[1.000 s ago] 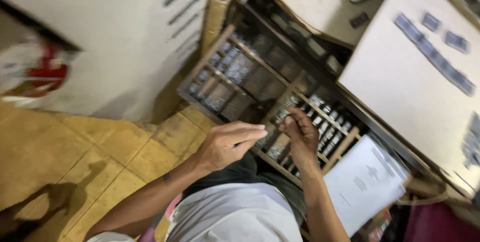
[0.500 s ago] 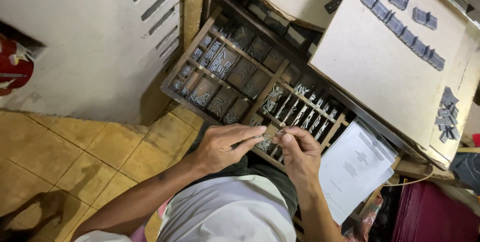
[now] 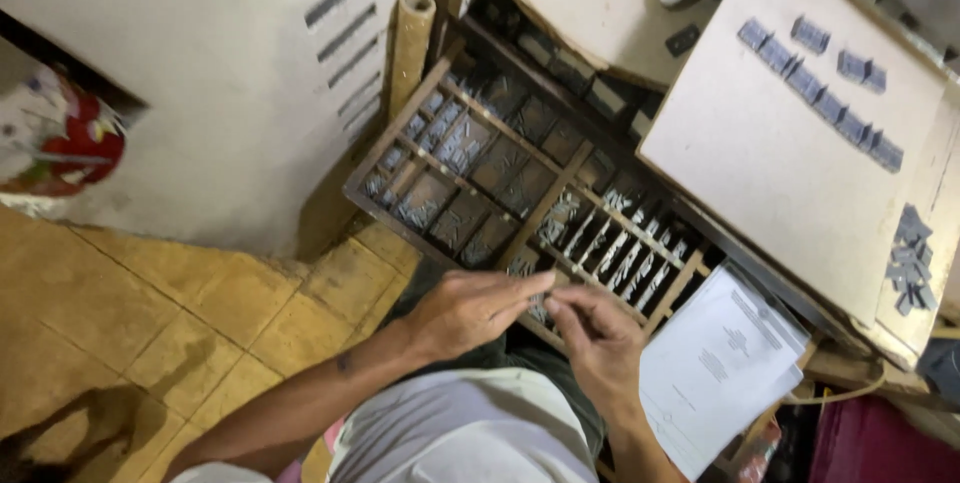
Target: Arranging individual metal type characters into a typesetting tray for letterpress printing.
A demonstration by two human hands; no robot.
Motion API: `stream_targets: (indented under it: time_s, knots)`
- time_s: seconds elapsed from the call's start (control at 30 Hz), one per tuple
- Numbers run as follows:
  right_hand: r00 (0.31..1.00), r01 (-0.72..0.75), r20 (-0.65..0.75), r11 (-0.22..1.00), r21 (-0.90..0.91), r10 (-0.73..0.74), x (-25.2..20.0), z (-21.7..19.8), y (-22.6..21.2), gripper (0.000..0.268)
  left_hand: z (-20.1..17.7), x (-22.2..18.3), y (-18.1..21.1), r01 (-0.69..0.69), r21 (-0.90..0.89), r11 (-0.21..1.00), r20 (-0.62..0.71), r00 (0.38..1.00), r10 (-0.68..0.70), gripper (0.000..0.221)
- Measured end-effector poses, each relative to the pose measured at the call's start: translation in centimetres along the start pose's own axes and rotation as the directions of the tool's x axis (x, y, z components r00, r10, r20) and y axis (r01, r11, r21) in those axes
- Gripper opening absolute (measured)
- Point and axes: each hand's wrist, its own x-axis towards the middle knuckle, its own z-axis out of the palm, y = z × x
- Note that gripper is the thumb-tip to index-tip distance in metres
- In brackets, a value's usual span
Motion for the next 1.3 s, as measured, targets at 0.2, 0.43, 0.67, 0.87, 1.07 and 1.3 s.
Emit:
stream_targets:
  time_s: [0.2,0.43,0.67,0.87,1.07,1.3]
  knots:
    - [0.938,-0.326,0.196,0.92,0.218,0.286,0.6,-0.4,1.7,0.017,-1.1,-0.1,0.7,0.115,-0.075,0.991,0.062,0.992,-0.11,0.053]
    - [0.572,-0.774,0.343,0.629,-0.077,0.745,4.7,0.5,4.1,0.054,-1.4,-1.8,-1.5,0.249,-0.137,0.959,0.115,0.965,-0.234,0.026]
    - [0.812,-0.543,0.036,0.775,-0.322,0.583,2.4,-1.8,11.3,0.033,-3.0,-0.9,-1.5,0.488,-0.171,0.856,0.059,0.872,-0.486,0.012]
    - [0.73,-0.683,-0.209,0.706,-0.186,0.651,-3.4,-6.0,13.8,0.029,-1.1,-0.9,-1.3,0.616,-0.199,0.763,0.147,0.788,-0.598,0.015]
    - [0.753,-0.654,-0.344,0.693,-0.302,0.561,-4.8,-9.2,15.8,0.025,0.1,-0.7,-0.2,0.769,-0.228,0.597,0.267,0.639,-0.721,0.018]
    - [0.859,-0.464,-0.291,0.4,-0.79,0.422,-1.2,-8.1,20.9,0.033,0.6,0.3,1.2,0.73,-0.214,0.65,0.301,0.682,-0.667,0.019]
